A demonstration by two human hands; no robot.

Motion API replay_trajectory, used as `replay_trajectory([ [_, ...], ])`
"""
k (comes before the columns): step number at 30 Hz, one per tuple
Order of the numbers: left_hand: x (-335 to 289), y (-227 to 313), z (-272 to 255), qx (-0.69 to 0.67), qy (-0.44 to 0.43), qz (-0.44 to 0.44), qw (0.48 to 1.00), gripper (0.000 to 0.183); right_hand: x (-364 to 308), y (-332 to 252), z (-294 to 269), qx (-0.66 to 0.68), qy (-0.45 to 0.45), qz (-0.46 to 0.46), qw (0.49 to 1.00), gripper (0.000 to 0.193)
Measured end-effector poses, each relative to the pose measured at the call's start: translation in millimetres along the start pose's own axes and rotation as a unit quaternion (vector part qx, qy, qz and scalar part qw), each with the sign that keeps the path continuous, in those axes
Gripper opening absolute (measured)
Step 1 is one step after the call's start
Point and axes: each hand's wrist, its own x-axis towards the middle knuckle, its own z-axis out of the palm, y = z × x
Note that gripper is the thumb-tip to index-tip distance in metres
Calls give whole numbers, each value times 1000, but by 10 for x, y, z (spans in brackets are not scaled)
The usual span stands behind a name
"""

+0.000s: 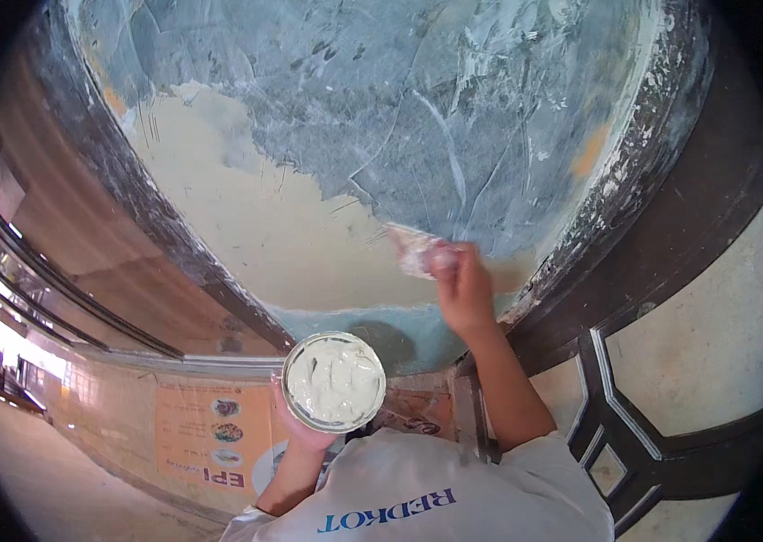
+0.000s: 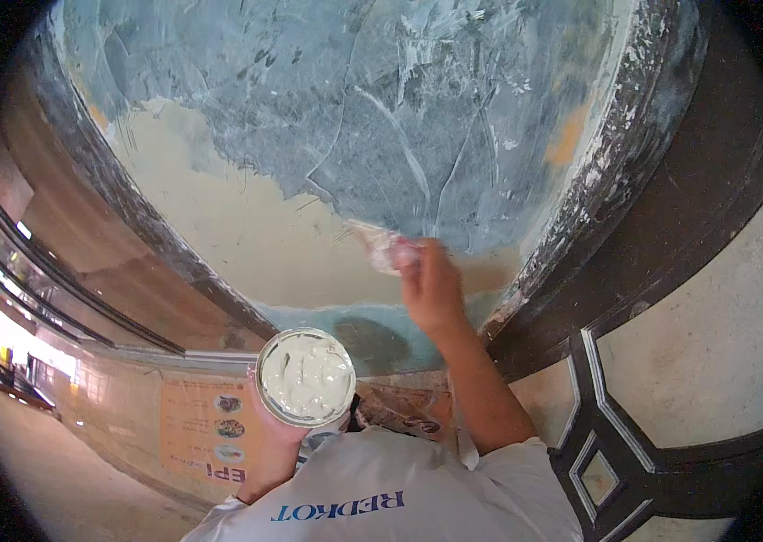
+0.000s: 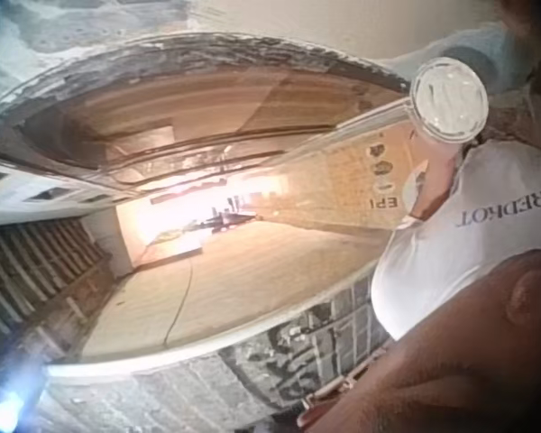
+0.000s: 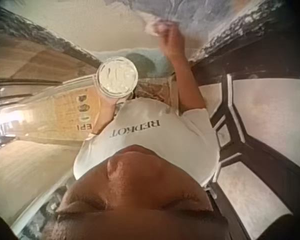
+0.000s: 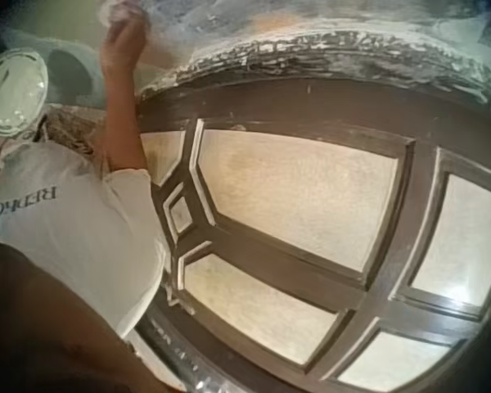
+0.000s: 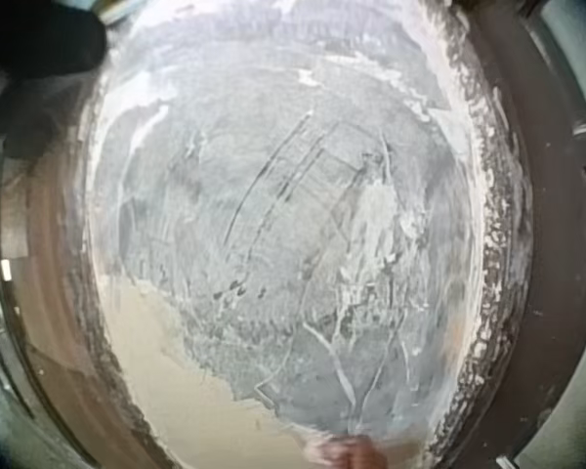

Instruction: The person applies and smooths wall putty onto a wall surface using a putty knife.

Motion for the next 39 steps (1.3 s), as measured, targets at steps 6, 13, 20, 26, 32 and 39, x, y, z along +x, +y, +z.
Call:
replay_trajectory([
  [6, -37, -95, 80, 12, 10, 11, 1000, 70, 113, -73, -23, -44, 2, -2, 999, 25],
  [13, -43, -223, 45, 3, 110, 20, 994, 77, 44, -66, 106, -118, -123, -35, 985, 25],
  [20, -38, -217, 178, 1, 41, 47, 998, 71, 19, 24, -281, 109, -7, -3, 994, 33],
  [26, 78, -130, 147, 109, 73, 100, 986, 74, -39, -74, -495, 247, -180, 139, 942, 28],
  [32, 271, 8, 265, 4, 58, 66, 996, 78, -115, -259, -516, 160, -280, 97, 942, 30],
  [39, 315, 233, 185, 18, -52, 33, 998, 85, -127, -545, -451, 142, -320, 120, 929, 33],
])
